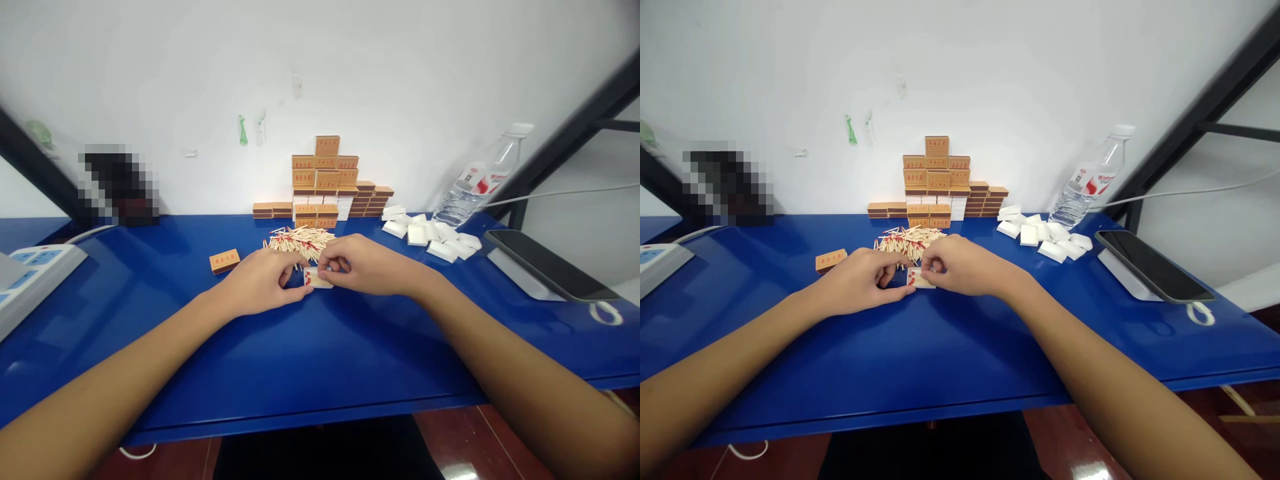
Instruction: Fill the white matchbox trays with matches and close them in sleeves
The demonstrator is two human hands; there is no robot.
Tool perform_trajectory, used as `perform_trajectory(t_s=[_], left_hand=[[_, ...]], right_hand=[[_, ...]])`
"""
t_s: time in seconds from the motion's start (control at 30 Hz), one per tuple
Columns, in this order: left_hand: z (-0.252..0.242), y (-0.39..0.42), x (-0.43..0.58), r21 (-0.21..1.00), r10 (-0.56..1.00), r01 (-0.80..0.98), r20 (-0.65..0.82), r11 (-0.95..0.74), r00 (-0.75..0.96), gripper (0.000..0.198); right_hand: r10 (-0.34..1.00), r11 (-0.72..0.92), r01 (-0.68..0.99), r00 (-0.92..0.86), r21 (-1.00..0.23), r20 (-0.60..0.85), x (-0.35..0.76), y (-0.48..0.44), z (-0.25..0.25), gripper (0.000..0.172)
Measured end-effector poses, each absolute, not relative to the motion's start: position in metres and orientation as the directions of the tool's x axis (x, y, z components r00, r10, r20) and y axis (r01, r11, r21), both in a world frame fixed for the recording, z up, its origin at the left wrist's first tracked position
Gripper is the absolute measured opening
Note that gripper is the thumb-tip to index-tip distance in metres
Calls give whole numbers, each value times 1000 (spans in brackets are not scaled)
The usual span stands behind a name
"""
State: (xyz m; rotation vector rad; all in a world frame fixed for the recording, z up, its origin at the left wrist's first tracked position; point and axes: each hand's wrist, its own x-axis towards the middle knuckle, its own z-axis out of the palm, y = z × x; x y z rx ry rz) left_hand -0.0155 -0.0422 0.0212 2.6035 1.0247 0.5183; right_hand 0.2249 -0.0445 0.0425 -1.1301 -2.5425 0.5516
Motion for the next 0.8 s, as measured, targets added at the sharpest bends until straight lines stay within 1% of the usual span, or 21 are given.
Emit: perform_trajectory(t_s=[0.13,0.27,0.43,0.53,0.6,0.7,0.8], left_hand=[[22,-42,-15,407,703,592,213,-695,678,25],[22,-42,-15,403,697,589,206,-700,687,25],[21,-42,-15,397,710,611,180,-685,680,27],[21,-43,-15,401,715,614,179,-680,676,29],[21,-44,-14,414,711,604,180,-681,679,30],[21,-45,-14,433,698,580,186,-690,691,30],[21,-46,-13,432,690,573,186,-696,699,30]], right_hand=[[735,621,622,-674,-476,77,225,-46,42,13],[734,612,601,-674,-514,86,225,-46,42,13],[728,612,597,-681,-519,76,229,-43,45,13],[805,562,657,-574,-502,150,238,-35,48,17],[865,497,747,-466,-442,186,244,-29,49,18],[917,396,857,-351,-329,189,248,-22,45,16],[930,359,877,-308,-320,199,242,-19,35,22]])
